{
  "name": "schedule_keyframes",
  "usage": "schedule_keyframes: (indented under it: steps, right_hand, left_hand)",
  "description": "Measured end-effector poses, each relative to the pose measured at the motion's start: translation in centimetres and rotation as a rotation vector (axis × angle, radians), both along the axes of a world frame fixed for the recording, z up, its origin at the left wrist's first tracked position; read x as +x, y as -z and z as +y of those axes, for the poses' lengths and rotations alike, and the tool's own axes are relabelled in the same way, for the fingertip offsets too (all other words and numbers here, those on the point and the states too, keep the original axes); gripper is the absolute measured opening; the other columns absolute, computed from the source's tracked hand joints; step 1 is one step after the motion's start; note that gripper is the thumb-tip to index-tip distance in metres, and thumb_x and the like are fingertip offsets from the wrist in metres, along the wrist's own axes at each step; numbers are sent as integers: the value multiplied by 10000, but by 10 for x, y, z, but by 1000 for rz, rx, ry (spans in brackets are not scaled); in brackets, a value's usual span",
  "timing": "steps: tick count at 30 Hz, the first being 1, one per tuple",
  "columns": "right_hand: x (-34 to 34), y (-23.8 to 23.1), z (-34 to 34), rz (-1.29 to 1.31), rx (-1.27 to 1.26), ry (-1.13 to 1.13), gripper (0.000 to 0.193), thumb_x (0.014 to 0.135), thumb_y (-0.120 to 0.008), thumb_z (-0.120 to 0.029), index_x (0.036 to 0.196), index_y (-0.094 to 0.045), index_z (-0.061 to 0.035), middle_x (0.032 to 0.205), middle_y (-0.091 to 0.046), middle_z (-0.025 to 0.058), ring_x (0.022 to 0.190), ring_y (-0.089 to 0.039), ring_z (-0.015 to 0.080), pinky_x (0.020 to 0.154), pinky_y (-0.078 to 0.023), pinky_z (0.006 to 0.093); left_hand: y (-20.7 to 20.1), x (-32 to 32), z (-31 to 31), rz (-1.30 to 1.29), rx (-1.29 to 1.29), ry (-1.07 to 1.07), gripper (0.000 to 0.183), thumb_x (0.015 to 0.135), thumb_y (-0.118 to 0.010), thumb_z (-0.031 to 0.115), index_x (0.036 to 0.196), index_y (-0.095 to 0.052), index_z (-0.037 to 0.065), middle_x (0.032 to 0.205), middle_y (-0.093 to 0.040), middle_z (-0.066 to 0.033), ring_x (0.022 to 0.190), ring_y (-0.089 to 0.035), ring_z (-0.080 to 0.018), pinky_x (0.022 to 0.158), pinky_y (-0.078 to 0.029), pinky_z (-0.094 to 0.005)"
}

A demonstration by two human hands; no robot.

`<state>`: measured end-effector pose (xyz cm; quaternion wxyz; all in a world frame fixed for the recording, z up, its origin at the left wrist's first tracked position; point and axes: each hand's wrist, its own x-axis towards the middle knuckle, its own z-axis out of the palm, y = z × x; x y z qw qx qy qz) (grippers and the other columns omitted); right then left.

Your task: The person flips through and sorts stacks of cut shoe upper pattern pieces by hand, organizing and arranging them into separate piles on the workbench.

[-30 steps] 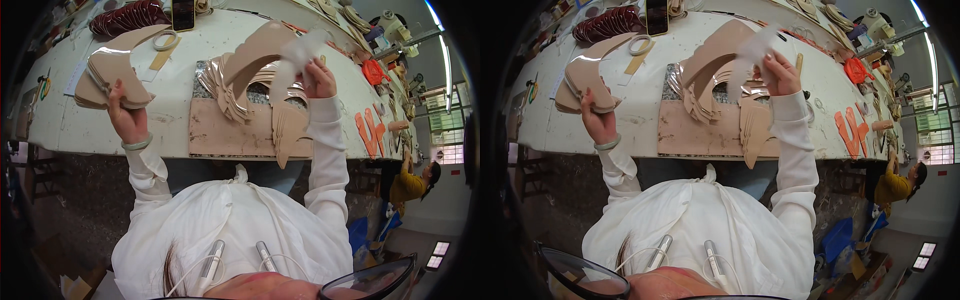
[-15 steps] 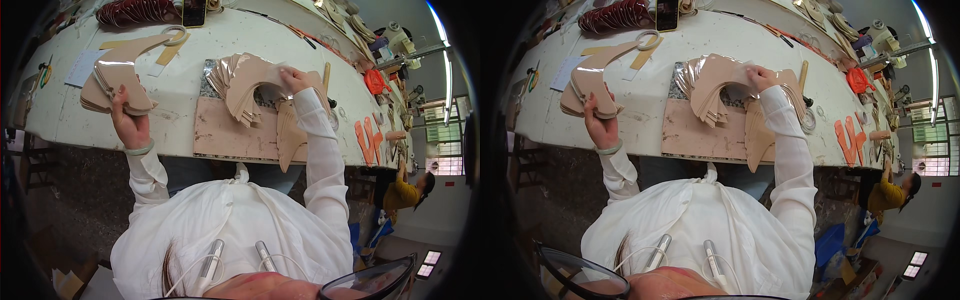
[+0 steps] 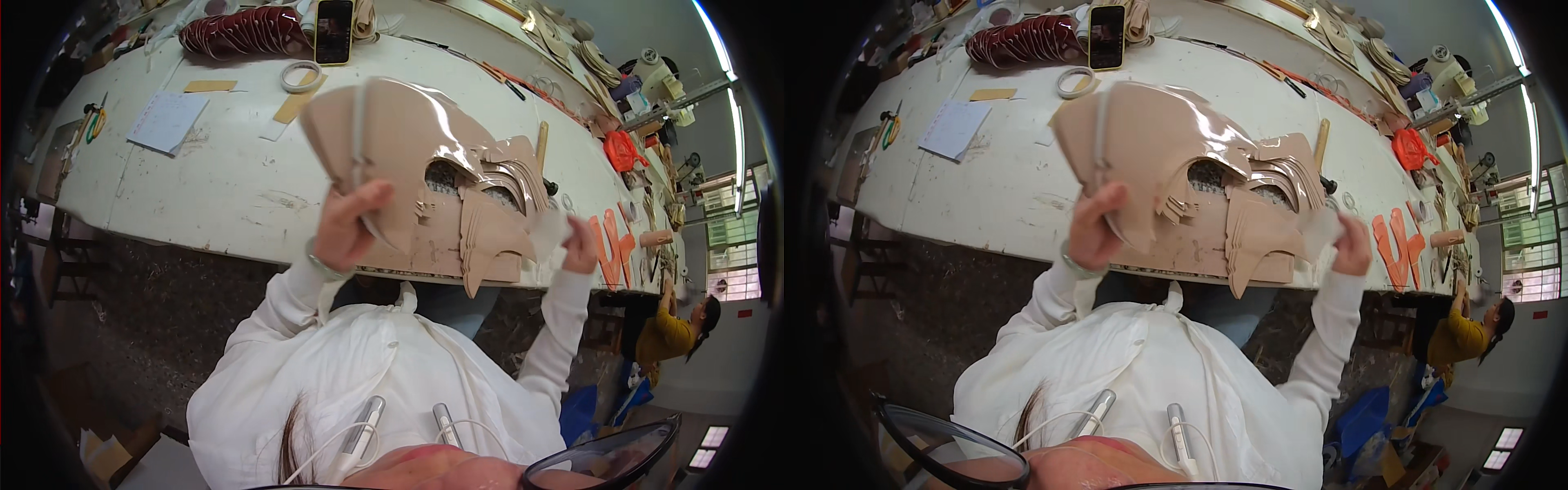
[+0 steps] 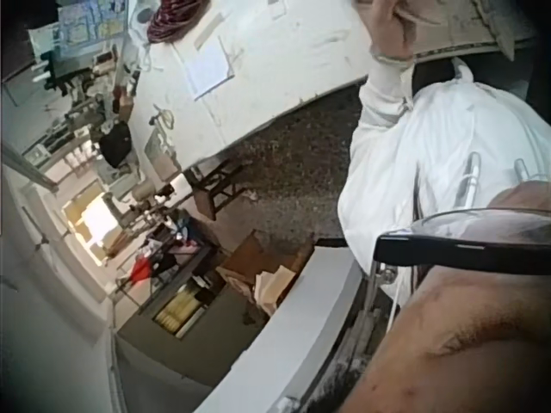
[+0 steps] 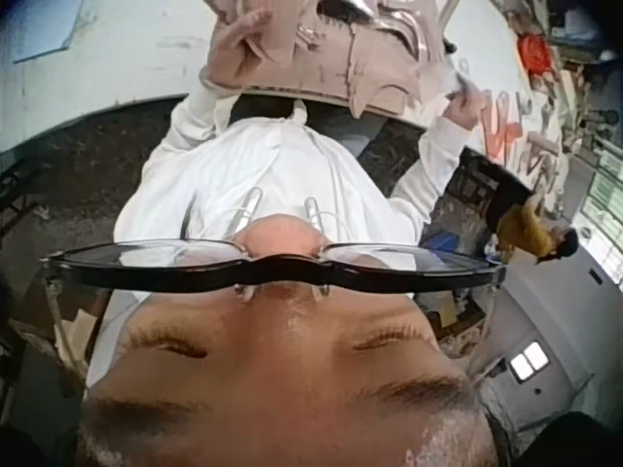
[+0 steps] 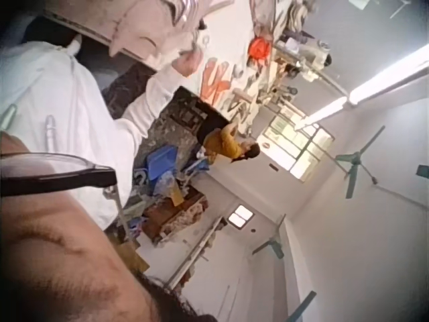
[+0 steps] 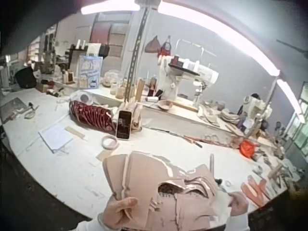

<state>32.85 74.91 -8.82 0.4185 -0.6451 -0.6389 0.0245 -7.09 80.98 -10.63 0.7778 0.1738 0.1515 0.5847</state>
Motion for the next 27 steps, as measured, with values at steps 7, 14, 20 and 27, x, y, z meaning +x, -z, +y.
schedule_keyframes:
  steps: [7,14,20,27]
  right_hand:
    - [133,84,-226,-1099,-705,746,380,812,-576,-184,1170,-610,-62,1099,-637,111,938,-606,316,857,-472,361]
    - [-71,-22,-159,560,-424,248,426,862,-651,-251,1178,-581,26,1016,-637,126,843,-592,184,752,-470,251]
    - [-139,6,-98,679,-188,-42,371,858,-671,-278,1054,-604,30,808,-583,40,635,-476,116,579,-402,213]
    - [-160,-11,-62,559,-75,36,483,704,-810,-136,1111,-606,24,882,-622,83,674,-536,138,603,-452,230]
  left_hand:
    - [-5,78,-42,15,74,541,425,767,-673,-39,1168,-537,1,1014,-634,-91,858,-618,-159,775,-494,-244]
    - [0,134,-65,142,165,563,519,739,-702,-19,1215,-498,4,1076,-621,-90,916,-591,-156,813,-473,-257]
    - [-9,122,-62,325,189,611,422,745,-694,11,1144,-558,-3,1075,-623,-87,909,-583,-151,804,-467,-265]
    - [0,112,-49,60,153,330,339,780,-617,-54,1115,-580,-21,1023,-645,-108,856,-616,-176,753,-491,-251]
